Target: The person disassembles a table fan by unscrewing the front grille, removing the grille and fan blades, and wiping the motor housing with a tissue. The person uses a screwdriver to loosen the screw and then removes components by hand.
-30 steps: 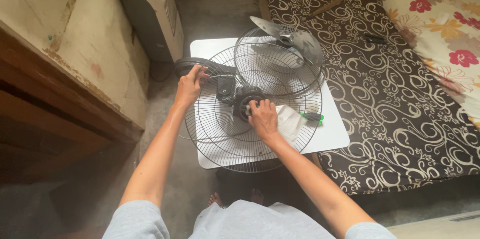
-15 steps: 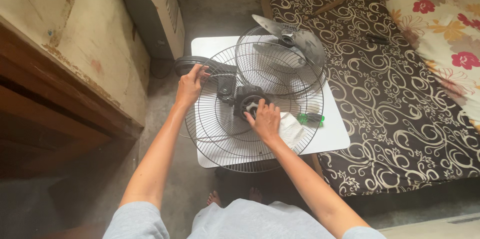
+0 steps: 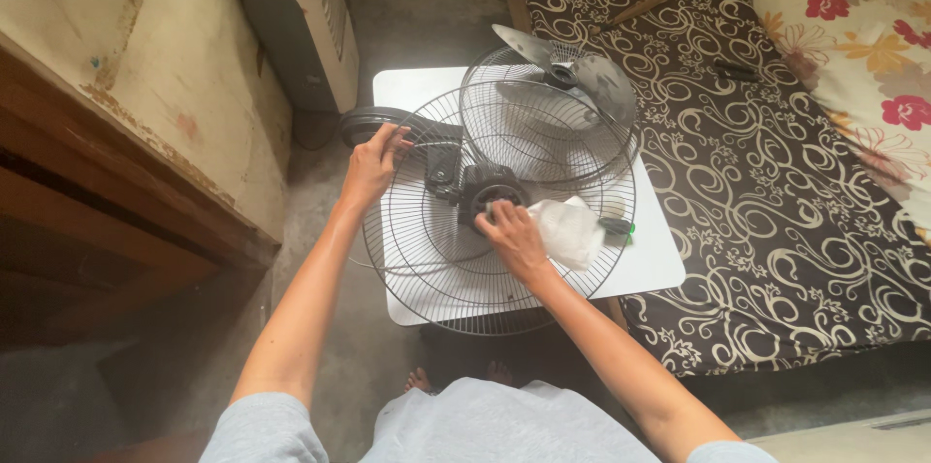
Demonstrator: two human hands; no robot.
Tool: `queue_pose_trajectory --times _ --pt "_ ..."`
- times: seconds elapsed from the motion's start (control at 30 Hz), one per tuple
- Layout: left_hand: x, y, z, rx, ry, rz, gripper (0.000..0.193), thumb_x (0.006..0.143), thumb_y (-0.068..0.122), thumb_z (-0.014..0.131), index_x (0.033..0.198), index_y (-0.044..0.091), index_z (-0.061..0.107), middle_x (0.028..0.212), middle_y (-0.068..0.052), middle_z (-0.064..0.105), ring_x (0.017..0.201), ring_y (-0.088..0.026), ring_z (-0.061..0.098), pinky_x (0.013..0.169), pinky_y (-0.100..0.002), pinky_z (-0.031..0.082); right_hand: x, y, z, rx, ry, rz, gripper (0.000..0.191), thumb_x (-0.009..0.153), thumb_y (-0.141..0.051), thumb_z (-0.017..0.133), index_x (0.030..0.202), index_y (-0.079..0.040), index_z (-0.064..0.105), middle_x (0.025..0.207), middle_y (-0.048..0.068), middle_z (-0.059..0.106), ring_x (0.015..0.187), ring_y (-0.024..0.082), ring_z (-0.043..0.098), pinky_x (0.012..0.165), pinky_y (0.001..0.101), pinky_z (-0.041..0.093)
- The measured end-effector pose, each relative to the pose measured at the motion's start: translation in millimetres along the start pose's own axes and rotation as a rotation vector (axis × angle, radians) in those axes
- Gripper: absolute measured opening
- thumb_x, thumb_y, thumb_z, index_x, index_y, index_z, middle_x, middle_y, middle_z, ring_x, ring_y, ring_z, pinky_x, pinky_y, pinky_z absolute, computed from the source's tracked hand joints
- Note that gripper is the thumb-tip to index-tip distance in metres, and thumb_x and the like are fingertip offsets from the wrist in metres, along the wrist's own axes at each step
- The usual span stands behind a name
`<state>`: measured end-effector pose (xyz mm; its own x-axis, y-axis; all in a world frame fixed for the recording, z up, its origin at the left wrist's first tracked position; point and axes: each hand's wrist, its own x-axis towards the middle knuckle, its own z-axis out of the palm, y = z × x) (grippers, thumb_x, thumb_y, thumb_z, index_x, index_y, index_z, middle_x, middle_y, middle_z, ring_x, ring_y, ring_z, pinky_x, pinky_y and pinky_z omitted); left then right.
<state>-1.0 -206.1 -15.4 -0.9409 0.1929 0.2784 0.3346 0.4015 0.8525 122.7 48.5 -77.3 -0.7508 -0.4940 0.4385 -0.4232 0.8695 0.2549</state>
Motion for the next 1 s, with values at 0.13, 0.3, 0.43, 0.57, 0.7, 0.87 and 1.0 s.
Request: queue_pose_trajectory --times 0.13,0.3,0.43,0.57,0.7,0.87,1.0 --pt "9.2 -5.8 -4.9 -0.085 -0.05 -0.056 0.027 0.106 0.029 0.058 0.122 0.01 0.069 0.102 -0.013 0.081 0.095 -0.025 0.078 0.077 -0.037 0.058 4.2 -0.3 -4.5 0.15 0.015 0.354 0.061 0.069 -0.049 0.075 0.109 -0.005 0.064 0.099 0.014 0.063 0.091 0.028 0.057 0.076 0.0414 0.044" --pt "21.3 -17.2 -12.5 -0.684 -0.173 -0.493 0.07 0.1 0.063 0.03 0.142 0.012 0.053 0.125 -0.014 0.072 0.111 -0.027 0.07 0.088 -0.041 0.057 16.1 -6.7 6.0 -0.021 -0.111 0.542 0.067 0.082 -0.063 0.075 0.101 -0.001 0.06 0.074 0.011 0.066 0.082 0.027 0.061 0.075 0.0416 0.043" --pt "33.0 -27.8 -10.3 -0.811 -0.402 -0.728 0.085 0.094 0.069 0.045 0.149 0.005 0.046 0.145 -0.018 0.06 0.13 -0.034 0.059 0.099 -0.052 0.056 18.0 -15.0 19.0 0.065 -0.157 0.639 0.059 0.08 -0.053 0.078 0.104 -0.001 0.06 0.075 0.011 0.068 0.083 0.026 0.059 0.078 0.0406 0.042" --pt "44.1 -38.3 2.8 -0.599 -0.699 -0.84 0.077 0.091 0.06 0.055 0.147 0.01 0.044 0.151 -0.017 0.05 0.131 -0.035 0.056 0.1 -0.058 0.053 20.8 -24.4 26.3 0.046 -0.105 0.623 0.051 0.075 -0.041 0.083 0.105 -0.006 0.061 0.084 0.01 0.066 0.089 0.026 0.058 0.077 0.0405 0.042" --pt "58.0 -45.6 14.8 -0.589 -0.825 -0.884 0.063 0.091 0.046 0.066 0.137 0.005 0.053 0.142 -0.019 0.053 0.125 -0.032 0.059 0.098 -0.059 0.056 20.7 -30.7 26.2 -0.135 -0.094 0.489 0.046 0.072 -0.027 0.083 0.111 -0.015 0.063 0.096 0.006 0.063 0.096 0.022 0.058 0.08 0.0392 0.044" --pt "71.4 -62.2 27.2 -0.637 -0.888 -0.908 0.056 0.091 0.033 0.072 0.132 0.002 0.049 0.121 -0.017 0.063 0.113 -0.03 0.065 0.097 -0.057 0.06 19.1 -31.3 10.0 -0.058 -0.035 0.463 0.063 0.068 -0.032 0.083 0.125 -0.016 0.064 0.103 0.007 0.064 0.096 0.023 0.058 0.078 0.0381 0.043" --pt "74.9 -79.4 35.2 -0.674 -0.83 -0.935 0.068 0.09 0.028 0.077 0.14 0.0 0.04 0.105 -0.013 0.061 0.097 -0.028 0.063 0.09 -0.059 0.06 31.5 -27.8 9.6 0.21 -0.134 0.923 0.072 0.077 -0.057 0.087 0.106 0.002 0.058 0.096 0.015 0.064 0.094 0.03 0.056 0.081 0.0442 0.041"
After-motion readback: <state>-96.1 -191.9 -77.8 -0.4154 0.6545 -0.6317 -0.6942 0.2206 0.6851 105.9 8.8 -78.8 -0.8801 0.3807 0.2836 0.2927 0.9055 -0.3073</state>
